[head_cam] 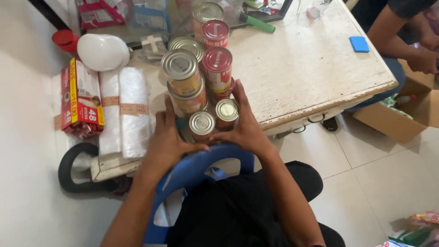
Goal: Wiping dust off canned goods with a cloth and organizing them on the counter and shelves.
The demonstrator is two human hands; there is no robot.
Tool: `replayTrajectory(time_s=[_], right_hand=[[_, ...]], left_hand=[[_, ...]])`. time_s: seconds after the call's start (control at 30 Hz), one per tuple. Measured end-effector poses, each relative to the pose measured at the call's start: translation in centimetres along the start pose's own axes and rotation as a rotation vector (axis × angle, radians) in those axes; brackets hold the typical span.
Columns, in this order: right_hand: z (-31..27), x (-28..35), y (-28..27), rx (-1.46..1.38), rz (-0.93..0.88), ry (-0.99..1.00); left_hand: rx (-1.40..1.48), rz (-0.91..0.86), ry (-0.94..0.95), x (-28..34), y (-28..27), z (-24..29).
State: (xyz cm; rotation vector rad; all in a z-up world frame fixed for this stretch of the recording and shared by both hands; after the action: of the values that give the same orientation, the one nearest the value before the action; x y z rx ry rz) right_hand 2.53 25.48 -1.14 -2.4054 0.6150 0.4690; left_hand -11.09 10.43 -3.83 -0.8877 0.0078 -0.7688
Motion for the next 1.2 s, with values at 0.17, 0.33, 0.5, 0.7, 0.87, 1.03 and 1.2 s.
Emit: replayTrajectory(time_s=[0.17, 0.33, 0.5, 0.7, 0.87, 1.03, 1.2], right_hand=[[2.1, -0.3, -0.1, -0.131, 0.038, -0.006], [4.1, -0.6, -0.4, -0.245, 0.010, 0.008], [5.7, -1.0, -0.9, -0.331, -0.064, 0.035], [6.3, -1.7, -2.7, -0.275, -0.110, 0.100], [6.3, -1.8, -4.7, -0.289, -0.082, 0.141], [7.1, -1.6, -6.5, -0.279, -0.029, 0.146], [7.7, -1.3, -8.0, -0.304, 0.043, 0.149]], left_hand=[[0.123, -0.245, 0.104, -1.9, -1.0, 2.9], [0.139, -0.290, 0.062, -3.1, -0.6, 4.0], [0.170, -0.271, 0.049, -3.5, 0.1, 4.7], [0.194, -0.268, 0.115, -4.1, 1.1, 5.8], [0.217, -0.220, 0.097, -5.5, 3.7, 6.9], [0.282, -0.164, 0.104, -5.8, 4.4, 8.2], [0.286, -0.103, 0.114, -6.7, 5.8, 8.9]])
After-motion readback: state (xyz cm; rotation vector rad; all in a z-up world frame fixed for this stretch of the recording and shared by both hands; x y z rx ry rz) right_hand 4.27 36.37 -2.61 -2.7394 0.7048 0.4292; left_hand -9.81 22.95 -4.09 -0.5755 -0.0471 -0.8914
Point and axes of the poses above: each hand's wrist, its own x-axis away from the middle knuckle, its own y-axis out of the palm, z = x × y, the point moved 8 cm from there along -x, towards the middle knuckle, and after that the axes turned 13 degrees about -y, right-handed, at the moved point
